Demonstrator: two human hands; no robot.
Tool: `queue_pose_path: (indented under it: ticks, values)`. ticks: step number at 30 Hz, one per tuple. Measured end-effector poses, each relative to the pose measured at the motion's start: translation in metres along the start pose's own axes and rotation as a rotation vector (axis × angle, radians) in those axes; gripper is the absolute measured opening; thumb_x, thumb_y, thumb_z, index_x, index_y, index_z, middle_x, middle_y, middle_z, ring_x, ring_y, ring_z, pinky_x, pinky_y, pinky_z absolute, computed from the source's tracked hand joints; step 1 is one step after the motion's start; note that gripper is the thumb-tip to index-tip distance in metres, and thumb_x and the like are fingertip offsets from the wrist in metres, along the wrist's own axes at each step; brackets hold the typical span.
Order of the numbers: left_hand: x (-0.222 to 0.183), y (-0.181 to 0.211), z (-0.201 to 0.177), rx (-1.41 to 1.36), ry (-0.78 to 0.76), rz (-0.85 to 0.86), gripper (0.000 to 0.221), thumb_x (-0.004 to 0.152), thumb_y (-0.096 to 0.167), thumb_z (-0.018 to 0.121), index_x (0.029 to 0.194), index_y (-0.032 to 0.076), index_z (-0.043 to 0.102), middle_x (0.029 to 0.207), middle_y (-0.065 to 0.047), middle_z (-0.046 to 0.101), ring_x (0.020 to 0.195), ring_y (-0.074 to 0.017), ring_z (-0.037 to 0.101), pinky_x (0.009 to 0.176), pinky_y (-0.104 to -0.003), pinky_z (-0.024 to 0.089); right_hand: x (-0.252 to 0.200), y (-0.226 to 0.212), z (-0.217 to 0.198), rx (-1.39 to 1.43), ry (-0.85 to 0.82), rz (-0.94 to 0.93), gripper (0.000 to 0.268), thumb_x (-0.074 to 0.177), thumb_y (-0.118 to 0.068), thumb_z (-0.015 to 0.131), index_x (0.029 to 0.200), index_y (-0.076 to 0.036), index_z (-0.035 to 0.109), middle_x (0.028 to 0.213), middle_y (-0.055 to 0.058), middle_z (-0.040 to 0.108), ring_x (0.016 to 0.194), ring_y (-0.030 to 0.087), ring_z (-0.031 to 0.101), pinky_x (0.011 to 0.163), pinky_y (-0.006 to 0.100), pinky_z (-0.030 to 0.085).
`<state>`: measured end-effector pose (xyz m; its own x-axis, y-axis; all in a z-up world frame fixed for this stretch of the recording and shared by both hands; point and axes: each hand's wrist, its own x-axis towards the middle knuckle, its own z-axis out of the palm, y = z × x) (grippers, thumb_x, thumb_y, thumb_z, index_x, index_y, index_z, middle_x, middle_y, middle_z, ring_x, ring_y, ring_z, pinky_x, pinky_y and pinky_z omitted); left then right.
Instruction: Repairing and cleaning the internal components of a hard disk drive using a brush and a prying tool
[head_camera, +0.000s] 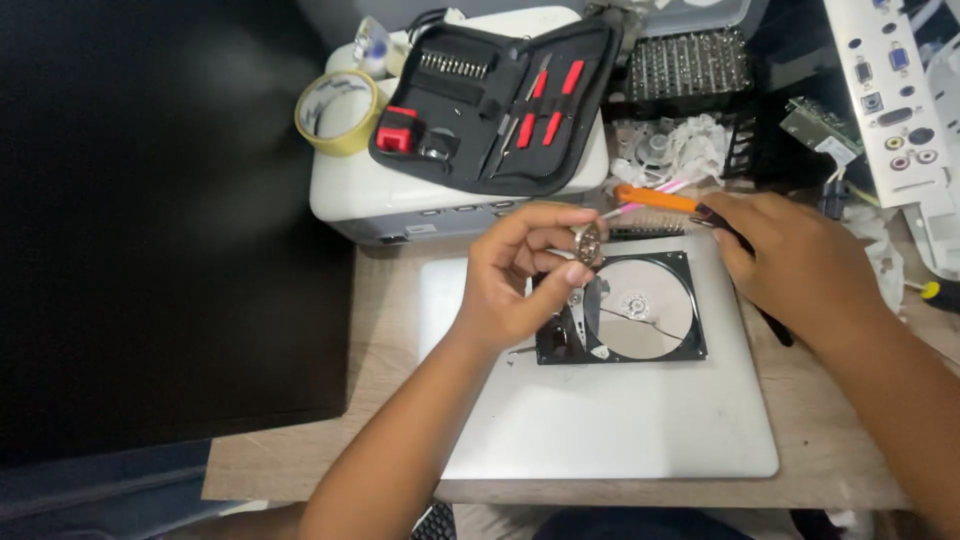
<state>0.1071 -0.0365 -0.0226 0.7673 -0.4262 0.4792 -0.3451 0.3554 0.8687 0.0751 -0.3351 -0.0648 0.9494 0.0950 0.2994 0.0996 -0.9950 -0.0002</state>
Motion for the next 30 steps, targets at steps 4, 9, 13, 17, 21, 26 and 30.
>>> queue_pose_path:
  ticks: [4, 9, 13, 17, 21, 26, 30]
  values:
    - [0.001, 0.006, 0.01, 0.38, 0.046, 0.127, 0.035, 0.091, 0.01, 0.072, 0.125, 0.013, 0.065, 0.118, -0.01, 0.063, 0.096, -0.0172, 0.071, 0.085, -0.028, 0.071, -0.001, 0.001, 0.003, 0.004, 0.065, -0.017, 0.045, 0.096, -0.026, 0.068, 0.14, -0.026, 0.07, 0.118, -0.001, 0.071, 0.096, 0.027, 0.072, 0.067, 0.047, 0.062]
    - [0.002, 0.001, 0.014, 0.587, -0.005, 0.272, 0.034, 0.091, 0.007, 0.076, 0.123, 0.011, 0.067, 0.114, -0.009, 0.061, 0.093, -0.017, 0.063, 0.082, -0.026, 0.063, -0.001, -0.001, 0.004, -0.024, 0.169, -0.095, 0.038, 0.1, -0.022, 0.068, 0.137, -0.02, 0.074, 0.115, 0.001, 0.072, 0.099, 0.028, 0.07, 0.069, 0.042, 0.06]
    - [0.0, -0.001, 0.013, 0.624, -0.015, 0.281, 0.04, 0.093, 0.005, 0.073, 0.132, 0.01, 0.063, 0.117, -0.01, 0.062, 0.093, -0.0176, 0.064, 0.084, -0.026, 0.062, 0.013, -0.011, -0.001, -0.061, 0.272, -0.162, 0.026, 0.102, -0.025, 0.073, 0.125, -0.016, 0.078, 0.112, 0.0, 0.073, 0.097, 0.026, 0.07, 0.07, 0.037, 0.057]
    - [-0.002, -0.002, 0.013, 0.647, 0.073, 0.267, 0.05, 0.092, 0.008, 0.077, 0.136, 0.015, 0.056, 0.116, -0.005, 0.067, 0.086, -0.0117, 0.064, 0.085, -0.024, 0.062, 0.037, -0.02, -0.004, -0.179, -0.096, -0.041, 0.039, 0.098, -0.036, 0.06, 0.132, -0.02, 0.069, 0.112, 0.002, 0.066, 0.103, 0.027, 0.067, 0.052, 0.042, 0.059]
    - [0.0, 0.002, 0.013, 0.639, 0.063, 0.287, 0.032, 0.09, 0.008, 0.076, 0.119, 0.012, 0.064, 0.115, -0.008, 0.063, 0.076, -0.0121, 0.063, 0.079, -0.024, 0.06, 0.055, -0.022, -0.002, -0.23, -0.292, -0.005, 0.023, 0.095, -0.025, 0.058, 0.108, -0.016, 0.073, 0.101, 0.002, 0.07, 0.098, 0.03, 0.069, 0.058, 0.047, 0.059]
    - [-0.003, -0.001, 0.014, 0.617, 0.07, 0.259, 0.033, 0.087, 0.007, 0.074, 0.118, 0.013, 0.064, 0.113, -0.007, 0.061, 0.076, -0.0119, 0.059, 0.075, -0.023, 0.06, 0.053, -0.027, 0.007, -0.233, -0.176, 0.005, 0.024, 0.096, -0.031, 0.054, 0.101, -0.017, 0.073, 0.1, 0.001, 0.069, 0.102, 0.028, 0.069, 0.056, 0.048, 0.059]
    - [-0.002, 0.002, 0.014, 0.627, 0.074, 0.278, 0.031, 0.087, 0.007, 0.073, 0.116, 0.013, 0.064, 0.113, -0.006, 0.062, 0.073, -0.0116, 0.059, 0.074, -0.023, 0.058, 0.044, -0.019, 0.018, -0.196, 0.254, -0.13, 0.019, 0.096, -0.028, 0.066, 0.108, -0.015, 0.073, 0.099, -0.002, 0.066, 0.094, 0.024, 0.07, 0.046, 0.04, 0.049]
